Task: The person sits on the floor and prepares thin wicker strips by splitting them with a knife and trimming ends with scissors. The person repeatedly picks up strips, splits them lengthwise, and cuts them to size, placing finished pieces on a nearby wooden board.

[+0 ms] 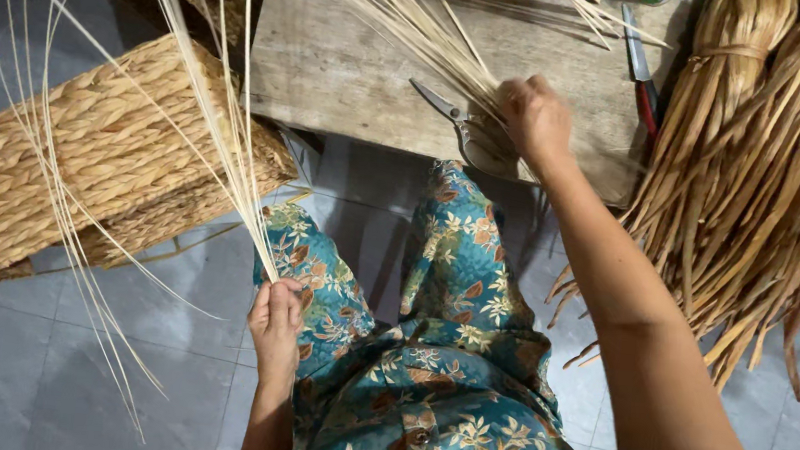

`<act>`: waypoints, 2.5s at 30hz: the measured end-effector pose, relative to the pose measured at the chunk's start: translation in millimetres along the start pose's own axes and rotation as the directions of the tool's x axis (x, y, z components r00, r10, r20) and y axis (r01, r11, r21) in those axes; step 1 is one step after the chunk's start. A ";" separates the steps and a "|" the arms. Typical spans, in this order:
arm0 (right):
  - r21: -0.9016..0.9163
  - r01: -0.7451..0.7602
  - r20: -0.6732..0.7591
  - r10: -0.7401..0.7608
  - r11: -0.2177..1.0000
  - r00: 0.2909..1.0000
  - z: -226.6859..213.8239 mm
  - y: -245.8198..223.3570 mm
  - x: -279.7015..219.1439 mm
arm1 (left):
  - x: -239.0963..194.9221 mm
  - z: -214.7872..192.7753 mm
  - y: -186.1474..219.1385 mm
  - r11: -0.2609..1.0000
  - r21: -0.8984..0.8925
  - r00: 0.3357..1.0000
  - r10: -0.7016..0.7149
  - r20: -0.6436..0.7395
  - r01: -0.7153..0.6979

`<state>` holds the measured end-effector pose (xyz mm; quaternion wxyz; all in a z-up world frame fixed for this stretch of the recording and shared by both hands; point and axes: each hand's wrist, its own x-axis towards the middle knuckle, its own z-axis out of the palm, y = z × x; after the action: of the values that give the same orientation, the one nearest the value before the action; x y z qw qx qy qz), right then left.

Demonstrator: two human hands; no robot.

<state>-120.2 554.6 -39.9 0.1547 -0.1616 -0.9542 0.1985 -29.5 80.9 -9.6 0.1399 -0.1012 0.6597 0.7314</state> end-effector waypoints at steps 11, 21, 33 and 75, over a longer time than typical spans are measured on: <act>0.138 -0.051 -0.047 0.058 0.989 0.997 51.0 11.0 62.0 | 0.1 1.3 -5.9 0.999 -0.012 0.999 -0.044 -0.020 0.043; 0.015 -0.229 0.007 0.229 0.973 0.973 84.8 7.5 107.7 | 4.6 -0.6 -1.4 0.997 0.018 0.996 -0.078 -0.034 0.079; 0.180 -0.206 0.050 0.200 0.962 0.979 101.9 2.3 124.4 | 9.1 0.8 -3.4 0.992 -0.058 0.992 -0.118 -0.038 0.116; 0.530 -0.024 -0.010 0.035 0.848 0.999 -49.1 -121.1 -61.0 | 95.1 113.9 80.0 0.953 -0.270 0.987 0.154 0.048 -0.135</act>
<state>-77.6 442.9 40.7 0.1994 -0.1294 -0.8584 0.4546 -141.8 193.6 46.1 0.0939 -0.0453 0.5560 0.8246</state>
